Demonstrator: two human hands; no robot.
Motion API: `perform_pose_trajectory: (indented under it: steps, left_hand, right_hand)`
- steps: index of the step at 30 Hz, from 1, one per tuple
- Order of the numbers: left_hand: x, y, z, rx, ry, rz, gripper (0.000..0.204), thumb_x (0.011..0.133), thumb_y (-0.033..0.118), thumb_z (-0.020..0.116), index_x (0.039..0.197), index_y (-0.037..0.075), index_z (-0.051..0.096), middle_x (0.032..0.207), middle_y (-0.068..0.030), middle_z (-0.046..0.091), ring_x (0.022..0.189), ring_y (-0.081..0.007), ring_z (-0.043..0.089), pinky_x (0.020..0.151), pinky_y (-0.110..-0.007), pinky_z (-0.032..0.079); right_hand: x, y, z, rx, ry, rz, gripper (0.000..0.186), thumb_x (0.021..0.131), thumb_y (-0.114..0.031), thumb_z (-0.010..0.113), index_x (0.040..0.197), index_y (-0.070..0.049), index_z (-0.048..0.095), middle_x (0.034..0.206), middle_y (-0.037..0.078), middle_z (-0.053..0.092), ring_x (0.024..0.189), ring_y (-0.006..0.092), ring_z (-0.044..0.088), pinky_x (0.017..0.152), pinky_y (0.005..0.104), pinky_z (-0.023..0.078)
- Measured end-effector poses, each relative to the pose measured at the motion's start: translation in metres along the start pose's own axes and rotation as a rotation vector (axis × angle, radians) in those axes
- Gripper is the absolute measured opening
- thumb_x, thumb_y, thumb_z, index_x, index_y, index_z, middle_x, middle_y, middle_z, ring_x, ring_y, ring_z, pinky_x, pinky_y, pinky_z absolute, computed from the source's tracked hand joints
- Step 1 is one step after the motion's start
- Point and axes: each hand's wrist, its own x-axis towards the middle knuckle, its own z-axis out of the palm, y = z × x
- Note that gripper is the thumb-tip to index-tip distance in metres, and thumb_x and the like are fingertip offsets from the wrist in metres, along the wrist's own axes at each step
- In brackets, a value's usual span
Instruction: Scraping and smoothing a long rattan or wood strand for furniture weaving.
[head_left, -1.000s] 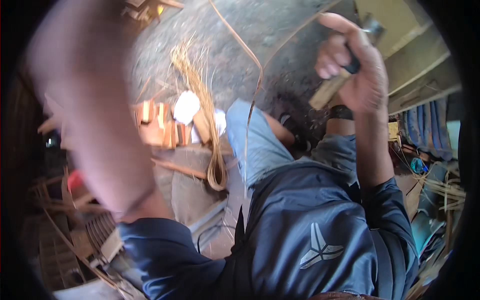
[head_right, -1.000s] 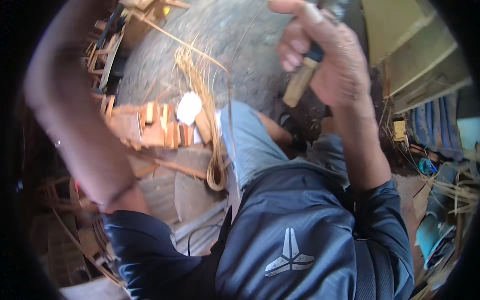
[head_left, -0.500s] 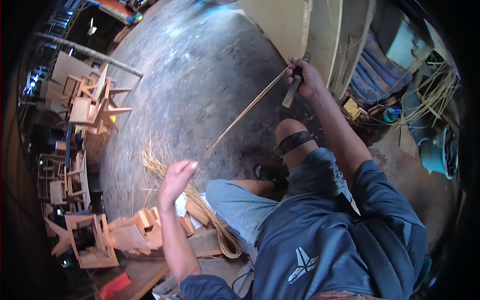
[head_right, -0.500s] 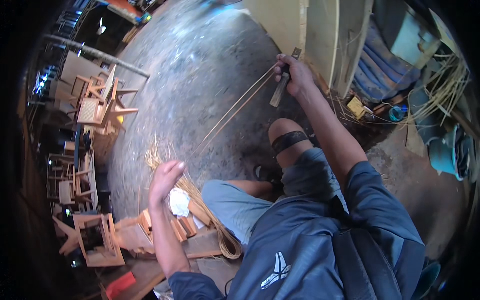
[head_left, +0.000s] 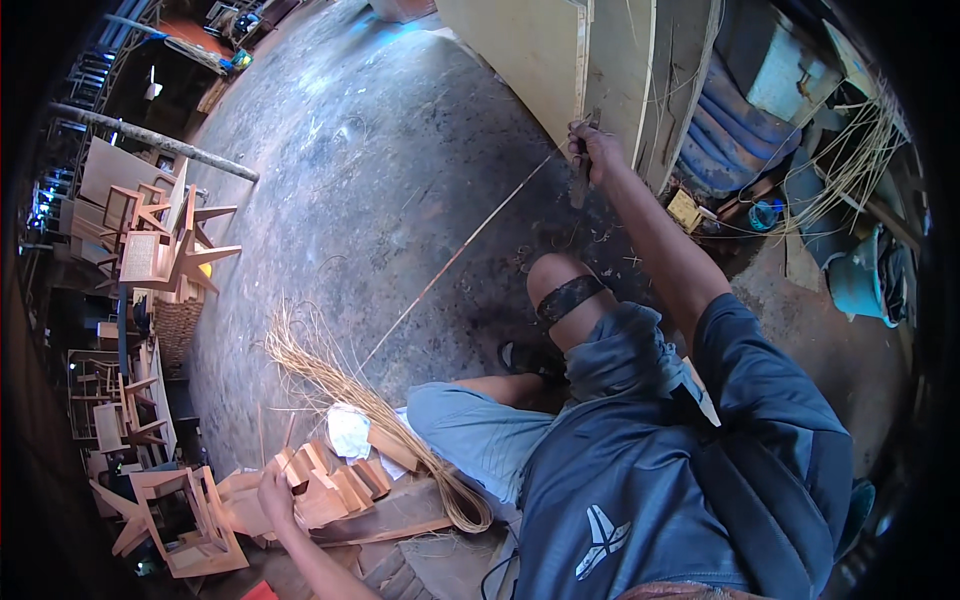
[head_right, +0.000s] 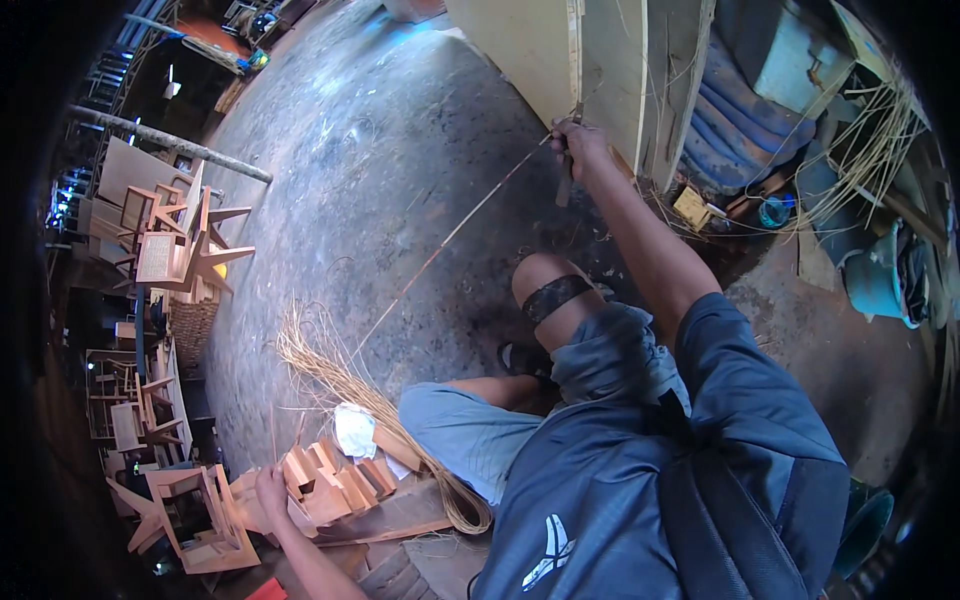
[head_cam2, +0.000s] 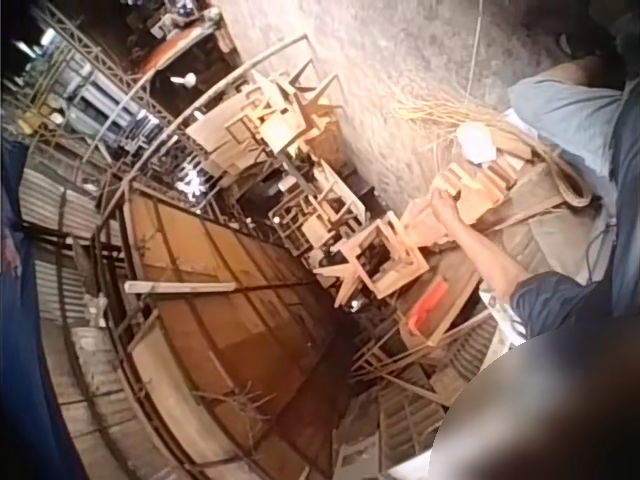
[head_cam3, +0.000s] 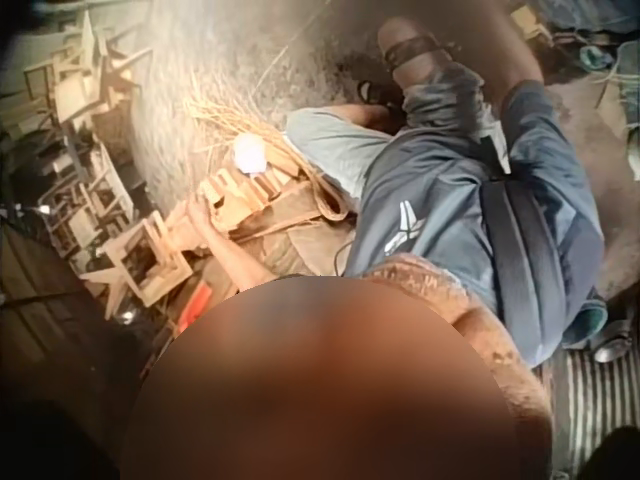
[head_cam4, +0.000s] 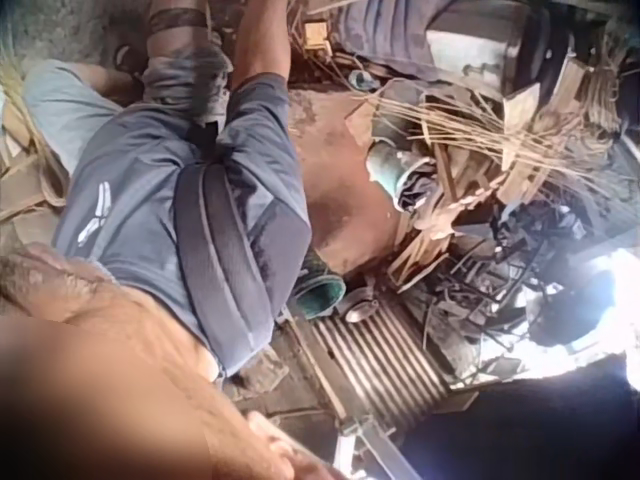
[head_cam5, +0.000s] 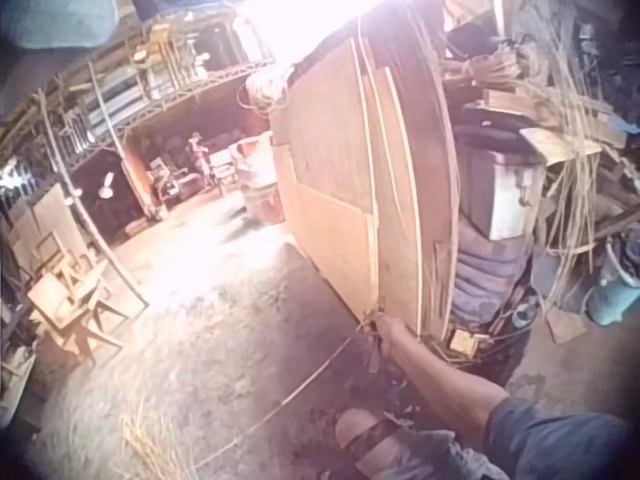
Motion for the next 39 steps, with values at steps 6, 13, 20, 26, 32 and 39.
perform_pose_trajectory:
  steps: [6,13,20,26,32,39]
  left_hand:
    - [-0.039,-0.085,0.021,-0.083,0.009,-0.225,0.024,0.085,0.014,0.048,0.084,-0.009,0.056,0.071,-0.0202,0.057,0.061,-0.0300,0.055,0.059,-0.041,0.043]
    - [0.022,0.186,0.093,-1.618,-0.191,-0.409,0.026,0.084,0.019,0.059,0.107,0.007,0.054,0.075,0.0012,0.049,0.059,-0.0075,0.046,0.045,-0.020,0.035]
    - [-0.012,0.453,0.112,-1.288,-0.608,0.246,0.021,0.089,0.019,0.056,0.100,0.003,0.062,0.071,0.0009,0.057,0.052,-0.0040,0.046,0.047,-0.018,0.037]
    - [-0.025,0.450,0.130,-1.116,-0.729,0.261,0.021,0.089,0.018,0.054,0.095,0.001,0.063,0.068,-0.0010,0.059,0.055,-0.0079,0.051,0.050,-0.023,0.042]
    - [-0.043,0.430,0.111,-1.298,-0.737,0.149,0.019,0.090,0.021,0.056,0.095,0.003,0.062,0.070,0.0012,0.057,0.052,-0.0036,0.046,0.046,-0.018,0.037]
    - [-0.044,0.388,0.103,-1.046,-0.622,0.262,0.020,0.089,0.020,0.057,0.095,0.002,0.064,0.070,0.0004,0.058,0.058,-0.0049,0.047,0.053,-0.020,0.039]
  right_hand:
    - [0.019,0.010,0.003,-0.130,-0.001,-0.059,0.012,0.084,-0.020,0.062,0.084,-0.008,0.060,0.067,0.000,0.057,0.051,0.0099,0.050,0.045,0.0253,0.037]
    - [0.063,-0.016,-0.103,-0.873,-0.101,0.025,0.028,0.086,-0.030,0.058,0.070,-0.007,0.059,0.058,0.003,0.052,0.046,0.0138,0.047,0.042,0.0288,0.037]
    - [-0.169,0.019,-0.001,-0.489,-0.495,0.429,0.018,0.084,-0.023,0.062,0.080,-0.006,0.060,0.058,0.000,0.050,0.045,0.0087,0.047,0.040,0.0222,0.034]
    - [-0.152,0.016,-0.032,-0.313,-0.316,0.178,0.018,0.087,-0.021,0.058,0.082,-0.004,0.057,0.062,0.000,0.050,0.049,0.0088,0.047,0.042,0.0224,0.039]
    - [-0.198,0.025,-0.008,-0.516,-0.607,0.437,0.019,0.086,-0.023,0.058,0.083,-0.005,0.062,0.061,0.000,0.052,0.049,0.0074,0.047,0.042,0.0226,0.036]
    - [-0.138,-0.003,-0.043,-0.799,-0.311,-0.563,0.019,0.087,-0.022,0.058,0.079,-0.005,0.059,0.059,0.001,0.054,0.046,0.0082,0.047,0.046,0.0213,0.037]
